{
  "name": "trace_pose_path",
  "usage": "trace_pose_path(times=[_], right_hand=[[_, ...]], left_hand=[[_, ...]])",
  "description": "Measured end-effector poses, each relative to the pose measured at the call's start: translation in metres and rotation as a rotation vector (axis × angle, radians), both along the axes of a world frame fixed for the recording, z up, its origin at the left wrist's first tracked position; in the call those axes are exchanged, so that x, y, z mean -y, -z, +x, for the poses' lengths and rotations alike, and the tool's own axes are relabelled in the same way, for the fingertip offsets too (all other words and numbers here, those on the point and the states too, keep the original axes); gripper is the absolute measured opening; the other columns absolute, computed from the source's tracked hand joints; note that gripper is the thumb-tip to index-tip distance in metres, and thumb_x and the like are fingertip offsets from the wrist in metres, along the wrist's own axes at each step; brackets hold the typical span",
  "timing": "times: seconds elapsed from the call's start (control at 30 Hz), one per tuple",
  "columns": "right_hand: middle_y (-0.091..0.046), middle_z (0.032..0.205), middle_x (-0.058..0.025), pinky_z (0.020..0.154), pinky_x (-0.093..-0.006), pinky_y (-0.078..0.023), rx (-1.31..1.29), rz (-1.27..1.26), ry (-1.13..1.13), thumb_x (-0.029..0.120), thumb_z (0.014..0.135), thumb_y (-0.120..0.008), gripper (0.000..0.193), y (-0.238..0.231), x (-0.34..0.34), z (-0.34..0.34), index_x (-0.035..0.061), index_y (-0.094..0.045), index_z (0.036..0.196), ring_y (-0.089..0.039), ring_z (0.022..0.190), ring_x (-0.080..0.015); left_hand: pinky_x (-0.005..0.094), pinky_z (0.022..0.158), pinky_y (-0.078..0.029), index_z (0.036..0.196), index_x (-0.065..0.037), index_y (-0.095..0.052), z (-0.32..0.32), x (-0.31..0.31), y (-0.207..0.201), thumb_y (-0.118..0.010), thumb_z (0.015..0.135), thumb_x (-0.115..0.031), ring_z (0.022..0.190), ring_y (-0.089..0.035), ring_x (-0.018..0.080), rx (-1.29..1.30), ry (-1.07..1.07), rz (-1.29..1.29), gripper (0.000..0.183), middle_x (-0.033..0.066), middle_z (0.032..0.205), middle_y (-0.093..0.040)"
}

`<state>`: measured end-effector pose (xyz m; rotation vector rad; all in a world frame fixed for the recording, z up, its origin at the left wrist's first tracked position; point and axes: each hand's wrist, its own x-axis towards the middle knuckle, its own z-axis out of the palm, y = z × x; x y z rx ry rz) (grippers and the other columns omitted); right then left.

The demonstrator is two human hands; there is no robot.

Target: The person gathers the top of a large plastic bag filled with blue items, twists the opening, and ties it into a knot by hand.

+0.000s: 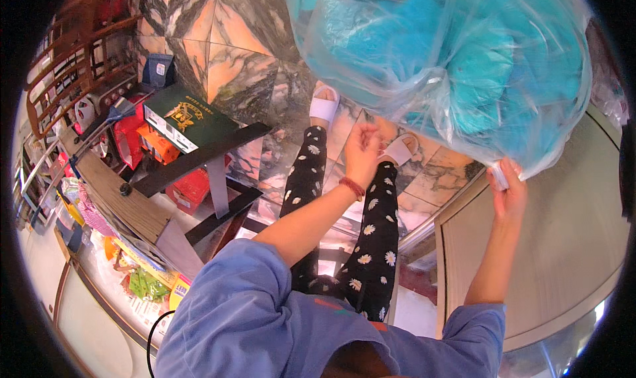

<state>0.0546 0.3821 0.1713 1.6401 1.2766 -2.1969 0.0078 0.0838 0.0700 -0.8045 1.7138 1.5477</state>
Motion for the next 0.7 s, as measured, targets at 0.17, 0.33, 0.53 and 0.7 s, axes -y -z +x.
trace_pose_path(times=[0.17,0.33,0.53,0.7], right_hand=[[-0.061,0.081,-0.0051,0.059,-0.0288,-0.052,0.017,0.001,-0.046,0.008,0.087,-0.066,0.012,-0.001,0.003,0.002,0.0043,-0.056,0.093,-0.061,0.067,-0.0165],[-0.061,0.081,-0.0047,0.061,-0.0305,-0.052,0.107,0.042,-0.033,0.007,0.087,-0.065,0.011,-0.001,-0.003,0.022,0.0051,-0.056,0.092,-0.062,0.069,-0.0164],[-0.062,0.084,-0.0046,0.065,-0.0321,-0.055,0.127,0.001,-0.024,0.006,0.088,-0.065,0.008,-0.002,0.014,0.014,0.0065,-0.057,0.090,-0.062,0.076,-0.0158],[-0.062,0.087,-0.0032,0.069,-0.0354,-0.055,0.084,-0.018,-0.044,0.006,0.087,-0.066,0.008,-0.003,0.004,0.017,0.0074,-0.057,0.089,-0.062,0.079,-0.0159]], left_hand=[[0.0470,0.086,-0.054,0.111,-0.001,-0.051,-0.006,-0.019,0.091,-0.052,0.093,-0.028,0.099,-0.063,0.0292,0.711,-0.565,0.613,0.033,0.0173,0.102,-0.062],[0.0558,0.090,-0.051,0.123,0.001,-0.044,-0.005,-0.050,0.051,-0.048,0.087,-0.021,0.107,-0.059,0.0376,0.718,-0.542,0.847,0.042,0.0207,0.115,-0.056],[0.0534,0.094,-0.048,0.131,-0.005,-0.040,-0.011,-0.045,0.043,-0.056,0.081,-0.021,0.115,-0.054,0.0376,0.591,-0.434,0.932,0.055,0.0138,0.130,-0.046],[0.0532,0.085,-0.055,0.126,-0.003,-0.045,0.013,-0.054,0.080,-0.043,0.095,-0.017,0.111,-0.057,0.0389,0.686,-0.545,0.697,0.034,0.0183,0.124,-0.053]])
